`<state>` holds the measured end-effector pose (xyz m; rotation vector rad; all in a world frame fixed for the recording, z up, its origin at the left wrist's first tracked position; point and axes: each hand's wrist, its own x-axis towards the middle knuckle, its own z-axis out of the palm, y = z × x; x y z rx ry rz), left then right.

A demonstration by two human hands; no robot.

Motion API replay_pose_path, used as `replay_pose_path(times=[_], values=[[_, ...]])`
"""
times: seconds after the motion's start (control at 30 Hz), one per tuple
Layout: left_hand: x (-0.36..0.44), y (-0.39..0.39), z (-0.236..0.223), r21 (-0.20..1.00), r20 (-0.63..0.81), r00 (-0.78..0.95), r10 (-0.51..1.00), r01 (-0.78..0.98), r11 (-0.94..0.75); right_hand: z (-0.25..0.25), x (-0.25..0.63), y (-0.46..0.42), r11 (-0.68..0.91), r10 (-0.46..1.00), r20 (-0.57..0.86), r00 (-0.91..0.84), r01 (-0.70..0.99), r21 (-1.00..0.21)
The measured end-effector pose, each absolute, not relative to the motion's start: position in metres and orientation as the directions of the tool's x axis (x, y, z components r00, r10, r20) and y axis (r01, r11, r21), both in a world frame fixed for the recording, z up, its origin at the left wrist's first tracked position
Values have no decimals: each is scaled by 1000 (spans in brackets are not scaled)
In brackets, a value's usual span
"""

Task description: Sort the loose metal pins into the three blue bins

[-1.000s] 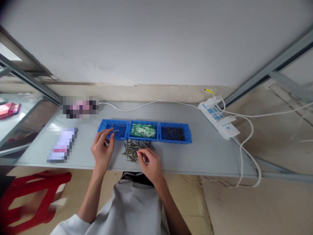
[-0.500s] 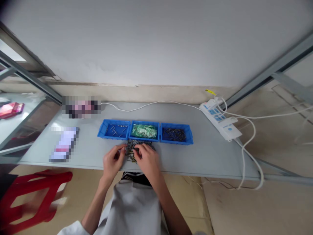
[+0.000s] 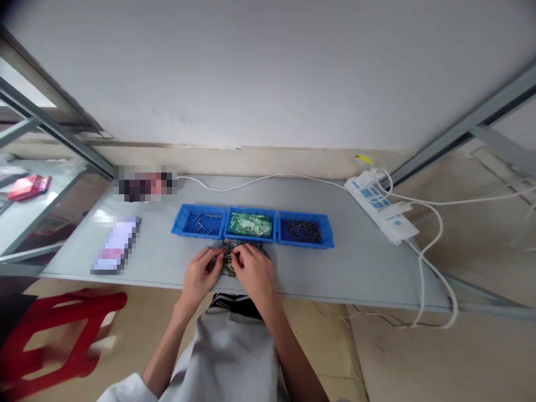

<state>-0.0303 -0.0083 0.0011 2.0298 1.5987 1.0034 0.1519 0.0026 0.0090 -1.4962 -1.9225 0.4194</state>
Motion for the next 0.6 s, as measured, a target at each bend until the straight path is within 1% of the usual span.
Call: replay_pose_path(times=[0.1, 0.2, 0.3, 0.4, 0.47, 0.6], values=[[-30, -9, 1, 651, 330, 110, 937, 693, -310, 11, 153, 1, 307, 931, 352, -97, 729, -612], [-28, -9, 2, 645, 376, 168, 911, 659, -388, 16, 158, -1, 364, 902, 418, -108, 714, -599], [-21, -7, 3, 681, 409, 230, 883, 568, -463, 22, 164, -4, 432, 860, 490, -142, 713, -552], [-12, -5, 3, 730, 400, 229, 887, 506, -460, 27, 170, -7, 474, 824, 550, -138, 699, -535], [-6, -5, 3, 759, 385, 209, 899, 482, -438, 28, 174, -9, 496, 814, 568, -120, 652, -573], [3, -5, 3, 807, 382, 170, 908, 417, -418, 21, 176, -13, 499, 823, 567, -39, 529, -687]])
